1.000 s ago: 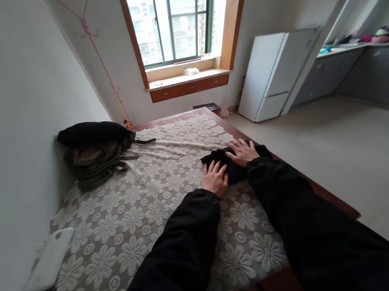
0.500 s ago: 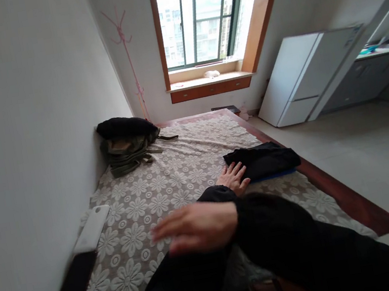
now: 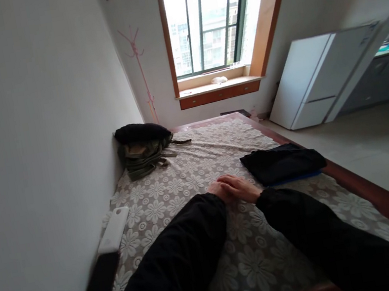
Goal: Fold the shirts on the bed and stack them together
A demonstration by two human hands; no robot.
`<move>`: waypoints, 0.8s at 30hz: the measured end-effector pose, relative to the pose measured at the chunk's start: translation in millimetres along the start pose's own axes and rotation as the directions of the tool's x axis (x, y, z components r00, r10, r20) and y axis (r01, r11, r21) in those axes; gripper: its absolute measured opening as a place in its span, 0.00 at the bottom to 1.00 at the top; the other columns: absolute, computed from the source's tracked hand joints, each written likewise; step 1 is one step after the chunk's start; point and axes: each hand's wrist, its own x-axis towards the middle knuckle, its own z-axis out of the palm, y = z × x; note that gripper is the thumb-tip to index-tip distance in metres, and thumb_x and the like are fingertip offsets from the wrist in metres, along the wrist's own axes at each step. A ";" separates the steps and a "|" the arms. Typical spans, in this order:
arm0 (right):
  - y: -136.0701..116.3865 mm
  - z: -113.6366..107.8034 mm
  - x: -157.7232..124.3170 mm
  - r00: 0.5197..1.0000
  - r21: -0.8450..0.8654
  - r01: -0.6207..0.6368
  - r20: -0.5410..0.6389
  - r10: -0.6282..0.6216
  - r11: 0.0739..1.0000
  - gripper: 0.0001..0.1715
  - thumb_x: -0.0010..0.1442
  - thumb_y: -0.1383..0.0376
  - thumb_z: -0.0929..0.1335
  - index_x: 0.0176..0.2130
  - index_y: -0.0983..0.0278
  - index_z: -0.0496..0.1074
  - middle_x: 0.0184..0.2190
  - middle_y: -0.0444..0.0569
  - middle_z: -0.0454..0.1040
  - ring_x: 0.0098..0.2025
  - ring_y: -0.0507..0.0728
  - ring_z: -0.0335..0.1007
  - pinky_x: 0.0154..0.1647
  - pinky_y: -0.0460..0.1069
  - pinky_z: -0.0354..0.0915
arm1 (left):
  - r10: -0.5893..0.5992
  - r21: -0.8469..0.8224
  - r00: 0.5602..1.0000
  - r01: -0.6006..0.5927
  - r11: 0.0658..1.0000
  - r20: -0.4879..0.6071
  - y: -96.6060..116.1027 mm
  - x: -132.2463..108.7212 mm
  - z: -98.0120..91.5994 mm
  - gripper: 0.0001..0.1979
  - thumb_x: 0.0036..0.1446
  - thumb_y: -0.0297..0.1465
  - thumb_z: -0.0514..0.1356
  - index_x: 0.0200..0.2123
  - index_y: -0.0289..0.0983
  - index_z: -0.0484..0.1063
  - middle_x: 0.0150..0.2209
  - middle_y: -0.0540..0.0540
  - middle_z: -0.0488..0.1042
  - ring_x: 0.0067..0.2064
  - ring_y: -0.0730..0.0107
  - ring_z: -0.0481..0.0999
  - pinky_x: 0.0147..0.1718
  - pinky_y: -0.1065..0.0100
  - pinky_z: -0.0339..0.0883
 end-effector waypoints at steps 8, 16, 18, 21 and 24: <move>-6.6 109.5 67.7 0.945 0.346 -0.163 -0.214 0.247 0.924 0.24 0.66 0.48 0.60 0.46 0.61 0.75 0.44 0.52 0.80 0.45 0.59 0.76 0.48 0.54 0.70 | -0.297 0.181 0.898 0.367 0.912 -0.325 -150.8 26.8 -166.0 0.10 0.62 0.27 0.58 0.43 0.40 0.78 0.47 0.40 0.78 0.53 0.53 0.74 0.54 0.59 0.66; -3.4 117.3 62.4 0.985 0.182 -0.117 -0.102 0.137 0.976 0.15 0.68 0.57 0.63 0.37 0.60 0.75 0.30 0.46 0.78 0.33 0.56 0.73 0.37 0.49 0.63 | -0.327 0.341 0.827 0.503 0.794 -0.458 -225.4 90.8 -277.8 0.24 0.59 0.23 0.53 0.59 0.34 0.68 0.64 0.35 0.68 0.65 0.50 0.62 0.64 0.50 0.55; -5.6 114.8 62.9 0.985 0.111 -0.145 -0.075 0.153 0.983 0.13 0.68 0.59 0.64 0.36 0.60 0.75 0.29 0.45 0.77 0.33 0.56 0.73 0.38 0.49 0.62 | -0.314 0.395 0.826 0.514 0.761 -0.468 -245.2 106.3 -296.4 0.29 0.58 0.22 0.54 0.64 0.32 0.63 0.69 0.36 0.61 0.70 0.50 0.54 0.67 0.46 0.48; -8.1 114.6 65.4 0.984 0.036 -0.169 -0.045 0.170 0.985 0.10 0.66 0.61 0.66 0.35 0.59 0.75 0.31 0.46 0.79 0.35 0.57 0.74 0.44 0.50 0.62 | -0.337 0.570 0.815 0.573 0.589 -0.472 -284.1 124.4 -313.4 0.38 0.59 0.28 0.58 0.71 0.33 0.50 0.75 0.38 0.50 0.74 0.45 0.42 0.68 0.36 0.38; -7.9 116.7 66.7 0.983 0.021 -0.178 -0.035 0.179 0.984 0.08 0.65 0.62 0.66 0.35 0.58 0.74 0.32 0.44 0.79 0.37 0.57 0.75 0.48 0.51 0.61 | -0.416 0.620 0.795 0.606 0.498 -0.442 -318.6 132.0 -314.0 0.38 0.62 0.34 0.57 0.72 0.35 0.46 0.73 0.38 0.54 0.73 0.44 0.46 0.66 0.33 0.40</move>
